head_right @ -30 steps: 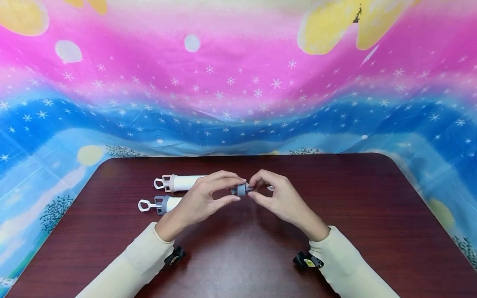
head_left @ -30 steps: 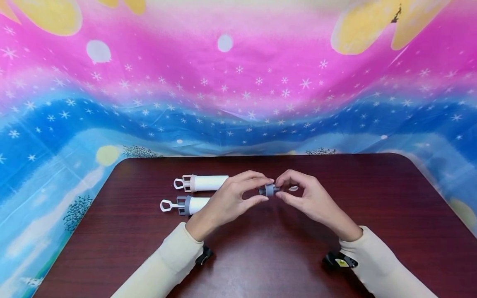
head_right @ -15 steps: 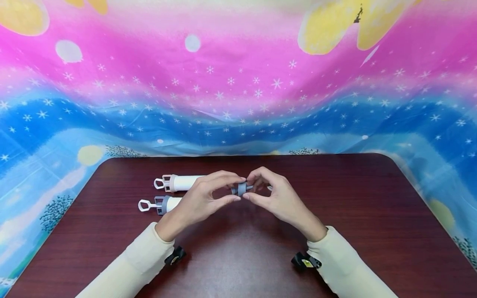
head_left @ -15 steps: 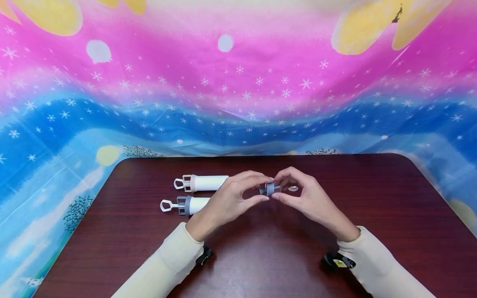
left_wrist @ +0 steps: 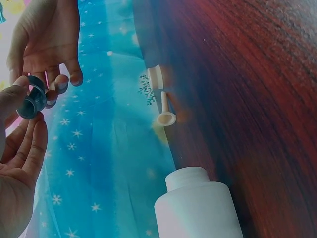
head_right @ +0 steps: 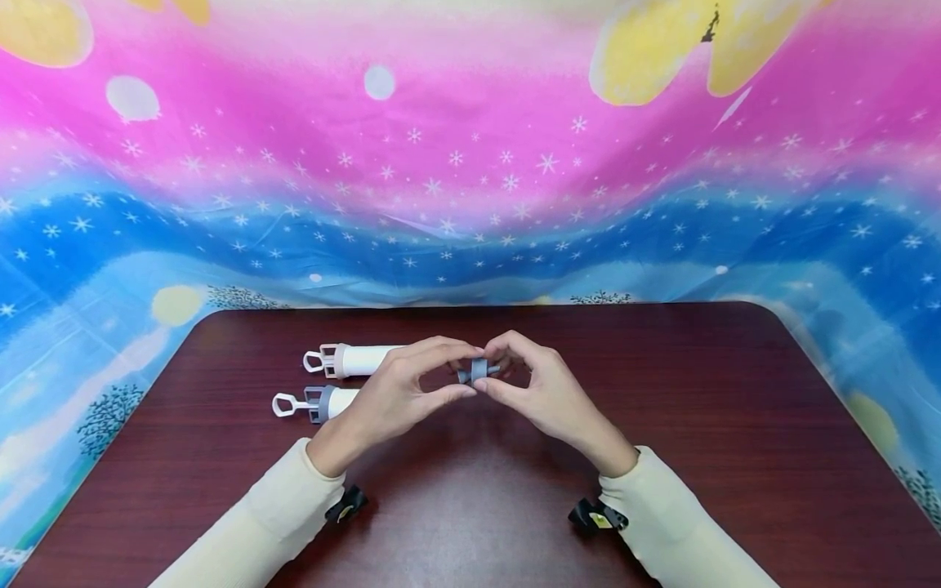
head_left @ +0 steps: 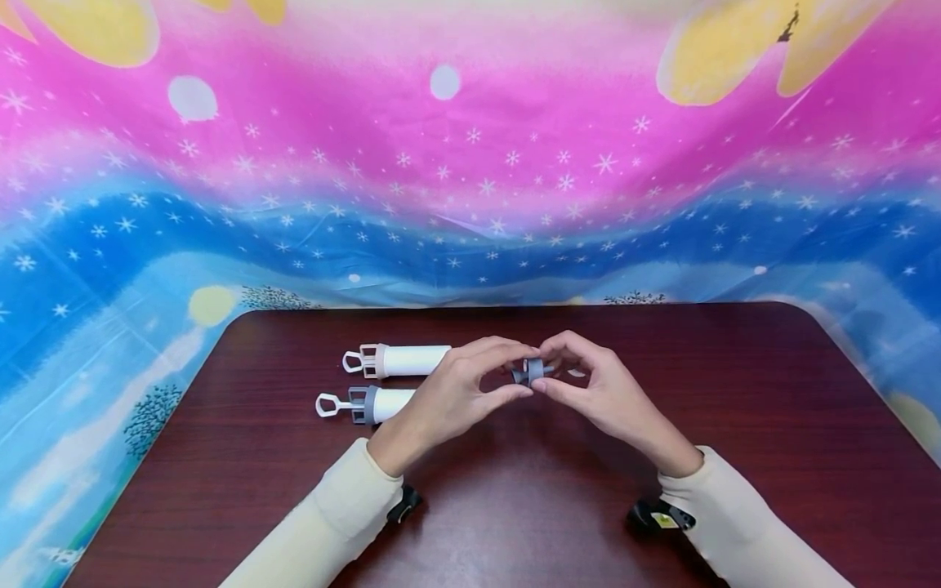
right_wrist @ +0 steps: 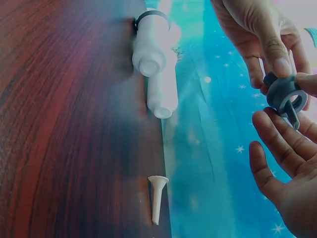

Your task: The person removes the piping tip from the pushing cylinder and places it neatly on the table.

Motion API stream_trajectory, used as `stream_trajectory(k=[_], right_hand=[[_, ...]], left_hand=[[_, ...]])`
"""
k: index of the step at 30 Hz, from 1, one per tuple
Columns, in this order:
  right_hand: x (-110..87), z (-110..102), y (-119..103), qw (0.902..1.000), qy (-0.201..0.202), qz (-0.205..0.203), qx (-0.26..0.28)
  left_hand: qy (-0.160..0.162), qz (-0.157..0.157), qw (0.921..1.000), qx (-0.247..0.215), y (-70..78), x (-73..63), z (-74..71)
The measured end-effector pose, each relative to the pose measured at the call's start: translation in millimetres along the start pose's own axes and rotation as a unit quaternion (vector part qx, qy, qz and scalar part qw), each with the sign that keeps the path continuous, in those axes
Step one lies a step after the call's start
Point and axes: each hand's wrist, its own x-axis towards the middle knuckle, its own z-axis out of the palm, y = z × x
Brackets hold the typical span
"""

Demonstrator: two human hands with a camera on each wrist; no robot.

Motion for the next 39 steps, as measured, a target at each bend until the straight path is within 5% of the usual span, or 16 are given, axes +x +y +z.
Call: stream_trajectory(k=[23, 39], right_hand=[[-0.8, -0.7, 0.4, 1.0, 0.004, -0.005, -0.003], [-3.6, -8.5, 1.6, 0.9996, 0.027, -0.003, -0.012]], left_hand=[[0.0, 0.005, 1.0, -0.006, -1.4, -1.1, -0.8], [0.004, -0.024, 0.9995, -0.022, -1.1, -3.1, -3.9]])
